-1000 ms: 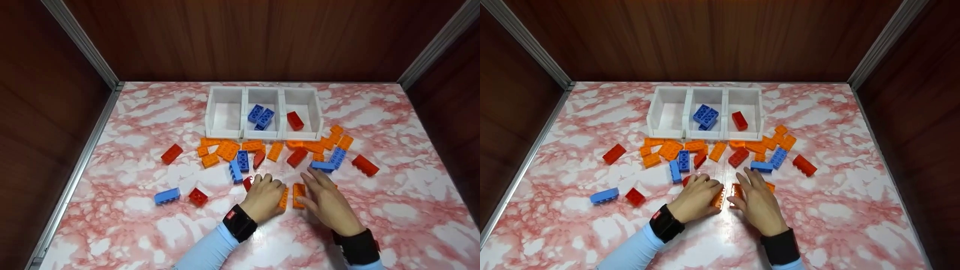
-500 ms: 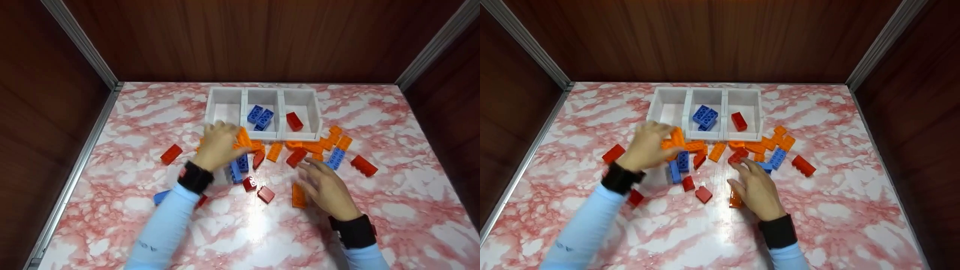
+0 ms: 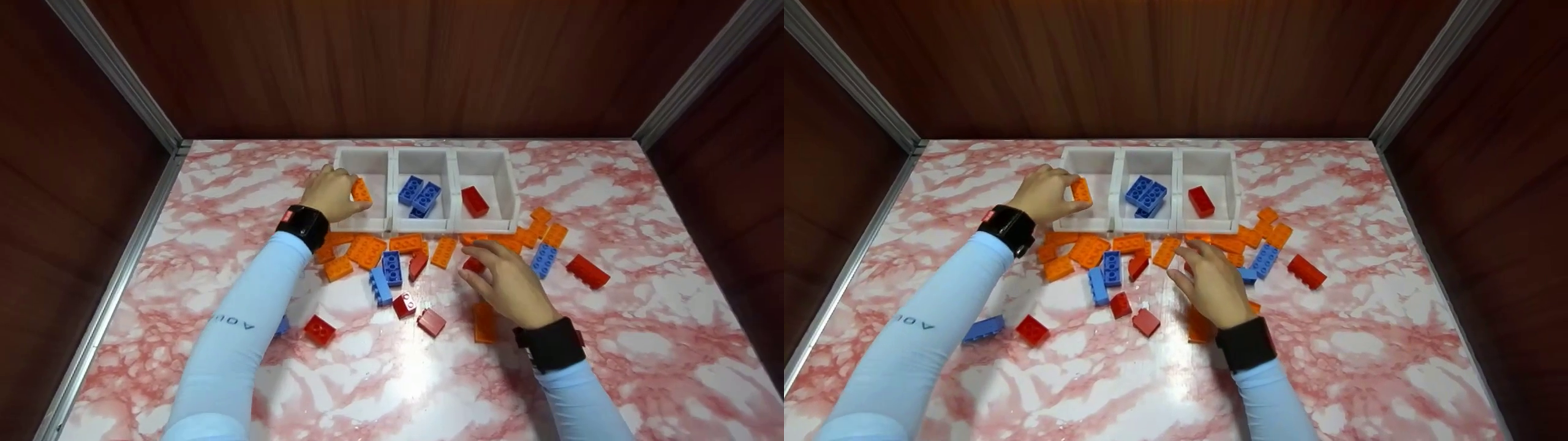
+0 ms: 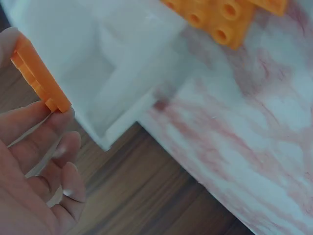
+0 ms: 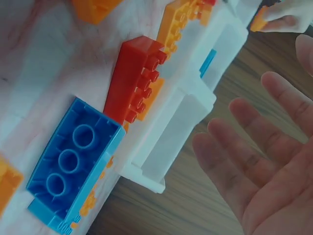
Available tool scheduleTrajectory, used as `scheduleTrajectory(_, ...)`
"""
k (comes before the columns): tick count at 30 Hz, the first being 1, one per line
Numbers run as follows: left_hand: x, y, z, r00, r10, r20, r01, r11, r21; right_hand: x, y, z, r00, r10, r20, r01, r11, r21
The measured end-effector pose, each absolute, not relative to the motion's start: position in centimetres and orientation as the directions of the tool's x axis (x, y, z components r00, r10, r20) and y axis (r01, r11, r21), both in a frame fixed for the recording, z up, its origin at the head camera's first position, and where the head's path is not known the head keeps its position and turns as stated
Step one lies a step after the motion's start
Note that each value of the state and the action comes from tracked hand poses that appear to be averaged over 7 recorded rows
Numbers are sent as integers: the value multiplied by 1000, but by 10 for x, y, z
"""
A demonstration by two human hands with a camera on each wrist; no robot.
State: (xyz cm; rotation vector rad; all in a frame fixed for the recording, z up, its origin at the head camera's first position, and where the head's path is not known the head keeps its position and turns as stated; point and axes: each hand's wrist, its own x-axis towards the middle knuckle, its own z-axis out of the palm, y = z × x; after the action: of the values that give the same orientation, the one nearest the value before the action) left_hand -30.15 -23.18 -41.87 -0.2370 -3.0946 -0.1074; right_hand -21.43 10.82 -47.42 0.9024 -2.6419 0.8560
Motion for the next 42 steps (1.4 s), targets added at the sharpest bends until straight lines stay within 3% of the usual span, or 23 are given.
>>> scheduleTrajectory(11,-330,-214,-435,-974,227,-17,227,972,-53,-218,102,-475,-816,-487,313,-579,678,-453)
scheduleTrajectory(20,-311,-200,-407,-958,279,71,278,960,-27,-217,110,-475,-826,-472,308,-563,681,-469)
scheduleTrajectory(26,-283,-194,-399,-944,310,114,317,947,49,-213,116,-475,-809,-468,356,-588,667,-458)
scheduleTrajectory(31,-251,-192,-397,-941,297,159,324,929,181,-204,124,-474,-819,-428,383,-572,670,-473)
scheduleTrajectory(42,-148,-182,-438,-931,317,179,362,854,373,-166,134,-483,-878,-418,234,-478,732,-485)
